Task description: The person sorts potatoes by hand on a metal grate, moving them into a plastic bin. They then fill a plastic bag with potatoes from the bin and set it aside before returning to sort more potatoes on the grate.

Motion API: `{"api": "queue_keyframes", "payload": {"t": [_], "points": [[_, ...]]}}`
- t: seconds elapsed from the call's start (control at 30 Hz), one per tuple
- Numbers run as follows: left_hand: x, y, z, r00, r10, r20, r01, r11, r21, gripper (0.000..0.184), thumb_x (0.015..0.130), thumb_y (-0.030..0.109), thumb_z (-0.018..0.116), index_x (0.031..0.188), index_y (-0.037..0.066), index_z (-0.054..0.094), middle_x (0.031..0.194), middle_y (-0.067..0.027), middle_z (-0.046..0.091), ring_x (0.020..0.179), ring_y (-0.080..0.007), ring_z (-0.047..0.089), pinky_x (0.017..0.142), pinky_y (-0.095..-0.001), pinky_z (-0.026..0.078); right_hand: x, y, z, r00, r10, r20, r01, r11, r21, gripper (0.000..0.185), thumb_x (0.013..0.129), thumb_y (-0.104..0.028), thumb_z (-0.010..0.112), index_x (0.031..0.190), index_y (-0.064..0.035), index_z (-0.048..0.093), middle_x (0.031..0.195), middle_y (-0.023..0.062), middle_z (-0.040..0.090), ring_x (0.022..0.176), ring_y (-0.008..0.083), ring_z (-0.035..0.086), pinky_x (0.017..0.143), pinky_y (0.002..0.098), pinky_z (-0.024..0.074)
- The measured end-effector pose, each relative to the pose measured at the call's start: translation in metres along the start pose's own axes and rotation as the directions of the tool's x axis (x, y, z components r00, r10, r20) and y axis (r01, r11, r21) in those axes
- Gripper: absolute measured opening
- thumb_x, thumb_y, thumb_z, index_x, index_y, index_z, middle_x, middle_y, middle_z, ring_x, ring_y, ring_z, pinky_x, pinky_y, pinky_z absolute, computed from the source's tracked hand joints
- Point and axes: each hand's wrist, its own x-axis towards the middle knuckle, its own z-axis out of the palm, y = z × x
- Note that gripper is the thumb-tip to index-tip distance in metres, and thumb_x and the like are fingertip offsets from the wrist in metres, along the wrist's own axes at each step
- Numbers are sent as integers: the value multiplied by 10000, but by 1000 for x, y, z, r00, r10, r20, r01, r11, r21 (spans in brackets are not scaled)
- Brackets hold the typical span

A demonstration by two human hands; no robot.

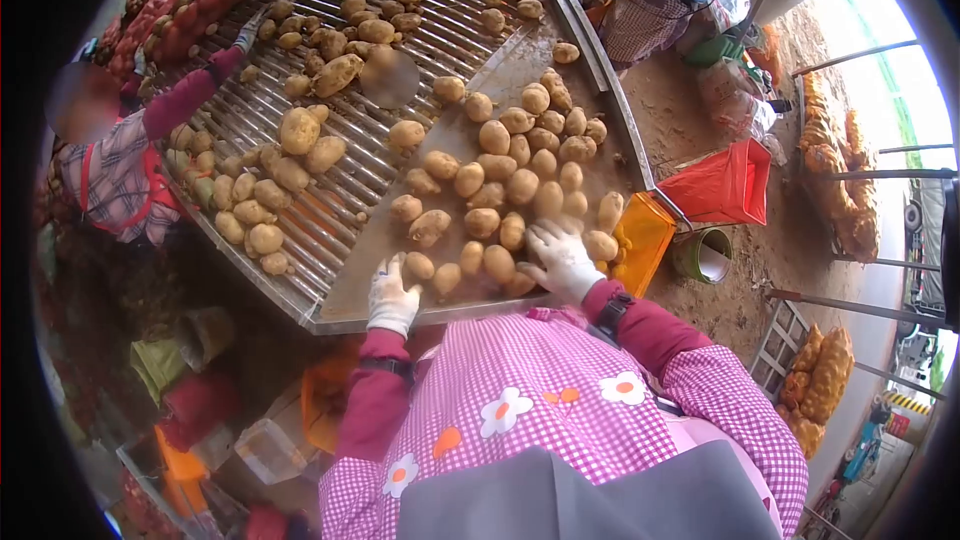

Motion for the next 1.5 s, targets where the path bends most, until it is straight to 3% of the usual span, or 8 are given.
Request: {"api": "queue_keyframes", "payload": {"t": [0.2,0.63,0.9,1.0,1.13,1.2,1.4,1.5], "points": [[-29,-43,-3,1000,-21,-11,21,1000,8,490,814,223,830,1268,89,705,1365,-201,651,1276,-376,606,1100,-439,476,94,31,12,915,62,-399,-30,996,85,327,878,-196,740,1184,-94,688,1192,102,702,1068,340,663,905,438,552],[-25,-56,7,978,-191,-82,144,909,-392,364,848,209,807,1177,68,739,1211,-180,725,1152,-365,681,1012,-430,523,147,28,24,984,14,-177,-30,996,-90,504,847,-210,723,1342,-155,643,1102,136,665,1025,331,677,836,454,562],[0,91,7,902,431,13,-423,891,-167,304,883,177,706,1167,70,707,1183,-178,714,1094,-385,676,954,-463,539,124,23,33,981,5,-192,-25,994,-102,542,833,-189,749,1360,-158,629,1100,105,642,1013,319,658,840,451,566],[5,86,19,888,419,188,-376,899,-226,256,904,121,678,1149,56,715,1151,-171,729,1068,-353,699,954,-440,545,114,24,32,988,20,-154,-37,994,-107,526,838,-164,743,1351,-137,634,1124,101,644,1036,319,641,872,470,547],[0,33,33,983,-100,-153,2,844,-537,227,949,103,668,1167,58,716,1149,-199,735,1049,-404,697,925,-453,560,89,24,30,977,-42,-211,32,998,-51,463,827,-108,704,1289,-88,666,1178,117,649,1061,343,621,915,486,514],[-3,13,22,900,-308,-310,137,872,-470,265,922,96,683,1185,73,714,1165,-172,731,1072,-393,688,942,-463,551,77,25,30,948,-129,-292,119,991,-54,444,818,-88,690,1262,-72,678,1197,128,650,1057,353,618,904,480,513],[8,51,8,877,469,-104,-447,876,179,308,832,110,720,1140,114,710,1231,-106,674,1156,-345,627,965,-458,532,77,14,40,961,-149,-231,130,987,-97,357,795,-54,667,1148,-74,713,1226,141,639,1071,384,604,928,483,514],[6,48,20,981,189,-53,-181,975,129,328,824,151,735,1148,117,697,1229,-123,644,1155,-368,609,964,-454,534,85,19,38,960,-142,-241,132,990,-56,336,785,-58,668,1115,-91,722,1226,143,632,1063,384,600,920,490,515]]}}
